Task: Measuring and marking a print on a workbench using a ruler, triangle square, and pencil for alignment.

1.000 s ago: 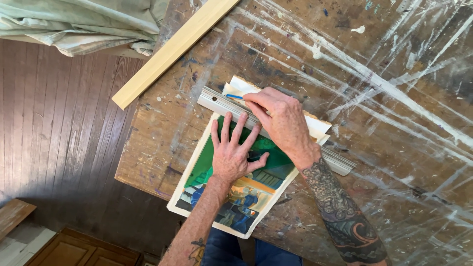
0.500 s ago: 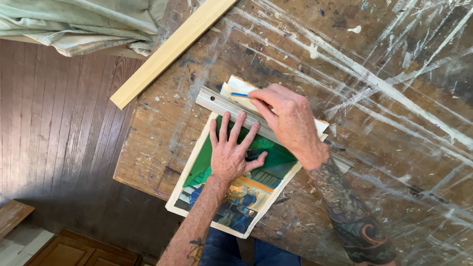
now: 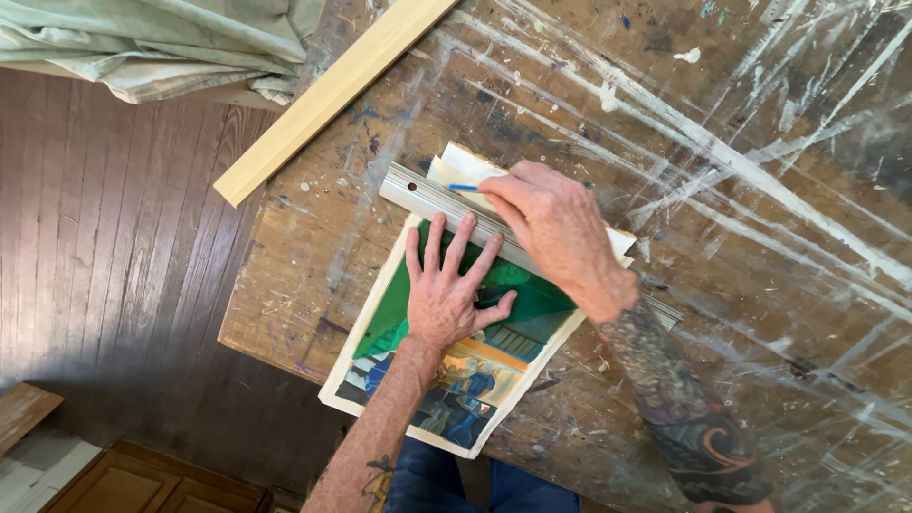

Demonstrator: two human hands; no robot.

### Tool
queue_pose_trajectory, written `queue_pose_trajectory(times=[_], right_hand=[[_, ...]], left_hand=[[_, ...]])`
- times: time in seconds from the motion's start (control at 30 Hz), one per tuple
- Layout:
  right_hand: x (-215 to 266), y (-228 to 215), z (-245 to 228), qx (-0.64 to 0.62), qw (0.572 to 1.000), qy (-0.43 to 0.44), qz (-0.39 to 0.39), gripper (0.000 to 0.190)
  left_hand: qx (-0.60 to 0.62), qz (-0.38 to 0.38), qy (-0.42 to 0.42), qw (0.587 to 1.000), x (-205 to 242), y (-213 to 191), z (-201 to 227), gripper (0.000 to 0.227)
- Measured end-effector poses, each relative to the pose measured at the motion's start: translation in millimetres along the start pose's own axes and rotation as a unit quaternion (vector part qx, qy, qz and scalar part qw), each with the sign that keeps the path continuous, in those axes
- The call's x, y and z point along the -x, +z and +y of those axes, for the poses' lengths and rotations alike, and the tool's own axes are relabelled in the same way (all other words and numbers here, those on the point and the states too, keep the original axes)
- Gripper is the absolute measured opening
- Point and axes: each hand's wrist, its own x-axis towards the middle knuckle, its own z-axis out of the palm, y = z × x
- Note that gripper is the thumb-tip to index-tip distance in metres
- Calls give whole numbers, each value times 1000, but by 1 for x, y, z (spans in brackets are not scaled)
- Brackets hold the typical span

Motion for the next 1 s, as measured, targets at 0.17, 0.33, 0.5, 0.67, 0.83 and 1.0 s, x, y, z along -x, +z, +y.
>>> queue_pose_trajectory(times=[0.17, 0.33, 0.5, 0.67, 0.83, 1.0], right_hand=[[3, -31, -10, -15, 1000, 17, -16, 8], [-3, -24, -13, -79, 996, 26, 32, 9], [59, -34, 19, -127, 976, 122, 127, 18], [124, 6, 16, -19, 989, 116, 91, 22], [143, 27, 8, 100, 988, 76, 85, 29], [147, 31, 6, 146, 985, 64, 70, 34]], left_hand=[[-5, 2, 2, 1000, 0, -1, 0, 69], [-12, 5, 9, 1000, -1, -3, -3, 70], [-1, 16, 16, 1000, -2, 1, -1, 69], [-5, 21, 25, 999, -2, 0, -1, 69], [0, 37, 38, 999, -4, 1, 4, 71], [-14, 39, 42, 998, 1, 3, 4, 72]])
